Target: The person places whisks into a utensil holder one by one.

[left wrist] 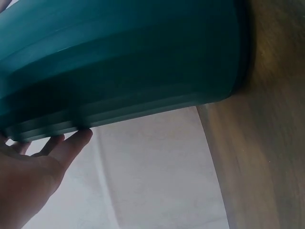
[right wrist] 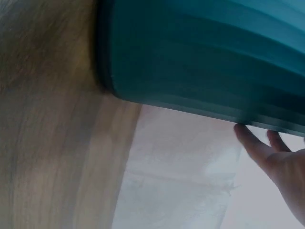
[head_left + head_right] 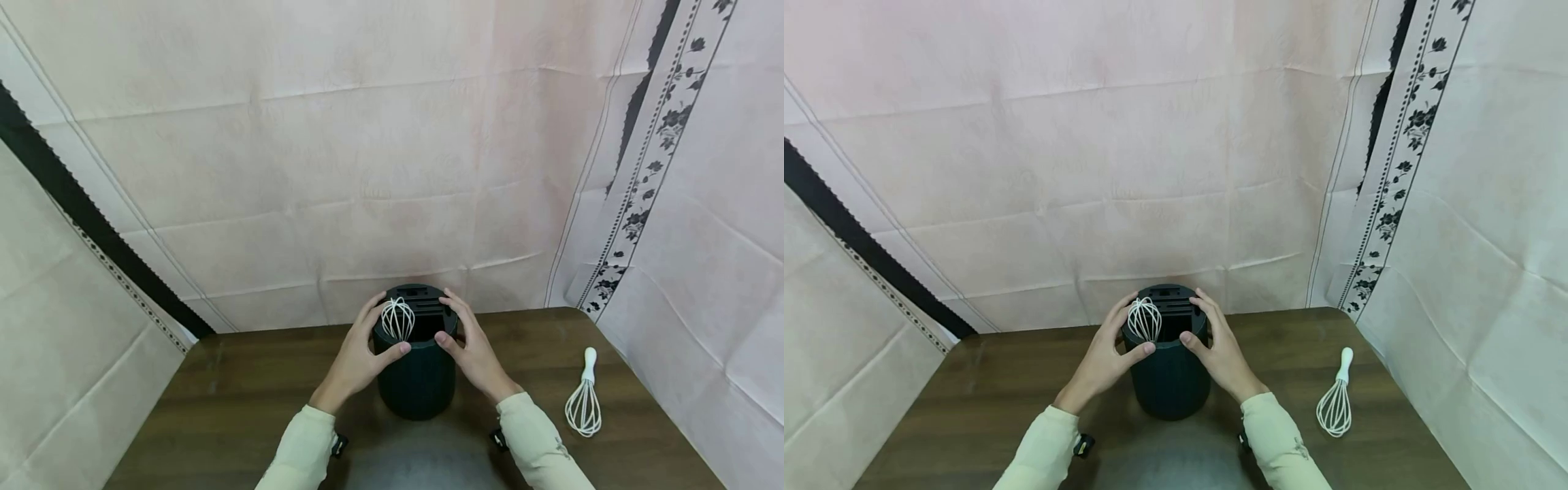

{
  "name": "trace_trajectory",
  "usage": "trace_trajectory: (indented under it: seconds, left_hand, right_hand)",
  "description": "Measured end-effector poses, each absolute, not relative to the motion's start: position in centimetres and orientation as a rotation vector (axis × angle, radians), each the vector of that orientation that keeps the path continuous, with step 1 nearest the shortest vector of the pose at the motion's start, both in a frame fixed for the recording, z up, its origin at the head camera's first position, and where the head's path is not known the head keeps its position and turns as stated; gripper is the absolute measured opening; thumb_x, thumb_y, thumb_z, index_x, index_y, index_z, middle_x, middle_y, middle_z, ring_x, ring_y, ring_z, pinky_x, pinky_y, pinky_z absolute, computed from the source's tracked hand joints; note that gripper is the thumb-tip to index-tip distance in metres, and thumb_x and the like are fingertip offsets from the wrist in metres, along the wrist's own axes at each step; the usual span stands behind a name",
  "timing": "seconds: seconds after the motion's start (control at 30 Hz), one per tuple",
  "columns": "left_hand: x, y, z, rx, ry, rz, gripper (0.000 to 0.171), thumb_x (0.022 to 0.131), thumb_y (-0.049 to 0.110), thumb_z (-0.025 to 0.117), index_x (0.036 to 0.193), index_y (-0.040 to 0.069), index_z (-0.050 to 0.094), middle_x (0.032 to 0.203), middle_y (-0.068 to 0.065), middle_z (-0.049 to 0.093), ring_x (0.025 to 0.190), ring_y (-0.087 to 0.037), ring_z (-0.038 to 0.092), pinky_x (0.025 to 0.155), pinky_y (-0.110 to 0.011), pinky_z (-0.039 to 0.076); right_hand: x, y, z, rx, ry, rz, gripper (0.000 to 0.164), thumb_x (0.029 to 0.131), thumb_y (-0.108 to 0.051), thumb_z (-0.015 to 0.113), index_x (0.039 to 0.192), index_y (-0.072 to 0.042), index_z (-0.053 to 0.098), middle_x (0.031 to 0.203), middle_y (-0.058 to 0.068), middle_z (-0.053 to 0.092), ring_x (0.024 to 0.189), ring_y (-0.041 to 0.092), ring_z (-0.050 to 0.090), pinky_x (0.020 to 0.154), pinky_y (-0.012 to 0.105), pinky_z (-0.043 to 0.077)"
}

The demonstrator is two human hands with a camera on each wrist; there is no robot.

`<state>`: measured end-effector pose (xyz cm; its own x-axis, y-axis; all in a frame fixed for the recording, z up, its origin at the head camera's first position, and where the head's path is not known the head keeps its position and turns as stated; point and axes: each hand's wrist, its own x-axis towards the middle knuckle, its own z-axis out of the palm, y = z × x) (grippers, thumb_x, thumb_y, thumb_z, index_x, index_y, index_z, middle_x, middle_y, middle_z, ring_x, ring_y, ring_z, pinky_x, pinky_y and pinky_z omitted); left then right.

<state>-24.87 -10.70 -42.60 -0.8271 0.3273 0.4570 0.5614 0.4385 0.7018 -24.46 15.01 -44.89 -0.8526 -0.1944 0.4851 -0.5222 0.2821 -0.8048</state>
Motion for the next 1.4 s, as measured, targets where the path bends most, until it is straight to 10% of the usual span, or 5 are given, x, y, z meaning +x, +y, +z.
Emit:
trace_trajectory:
  seconds: [0.3,0.57,0.87,1.23,1.4]
  left_hand:
    - [-24.7,-10.4,-42.7,-0.751,-2.425,-1.415,0.074,0.094,0.053,0.077,0.157,0.045,0.041,0.171,0.021,0.021,0.156,-0.018,0.030,0.121,-0.064,0.032]
    - [-24.6,-9.8,-43.2,-0.737,-2.442,-1.444,0.075,0.094,0.051,0.078,0.158,0.044,0.040,0.171,0.022,0.019,0.156,-0.018,0.030,0.120,-0.066,0.031]
    - [-24.6,-10.2,-43.3,-0.729,-2.412,-1.485,0.079,0.093,0.049,0.079,0.161,0.034,0.041,0.173,0.014,0.022,0.156,-0.022,0.029,0.121,-0.067,0.028]
    - [-24.8,-10.4,-43.1,-0.727,-2.405,-1.528,0.078,0.093,0.047,0.080,0.160,0.034,0.041,0.173,0.012,0.021,0.155,-0.022,0.031,0.121,-0.066,0.030]
    - [-24.8,-10.3,-43.3,-0.729,-2.409,-1.532,0.075,0.093,0.046,0.080,0.157,0.039,0.043,0.171,0.018,0.021,0.154,-0.020,0.033,0.121,-0.064,0.031]
  right_hand:
    - [-21.8,18.2,-44.4,0.587,-2.297,1.545,0.066,0.110,-0.022,0.058,0.166,-0.027,0.023,0.168,0.004,0.036,0.148,0.036,0.042,0.108,0.065,0.046]
    - [-19.2,23.6,-44.5,0.536,-2.382,1.447,0.056,0.111,-0.018,0.056,0.163,-0.021,0.032,0.154,0.007,0.055,0.138,0.026,0.054,0.102,0.022,0.050]
    - [-18.5,29.9,-44.4,0.587,-2.310,1.603,0.033,0.113,-0.008,0.049,0.143,0.001,0.054,0.128,-0.003,0.069,0.111,0.009,0.070,0.092,0.029,0.060]
    - [-18.3,38.6,-48.7,0.427,-2.369,1.383,0.029,0.103,0.007,0.058,0.131,0.013,0.059,0.118,-0.029,0.065,0.107,-0.013,0.062,0.089,0.007,0.049]
    - [-18.1,40.6,-51.2,0.374,-2.487,1.098,0.033,0.091,0.017,0.067,0.123,0.010,0.064,0.112,-0.004,0.070,0.099,-0.011,0.060,0.083,0.006,0.047]
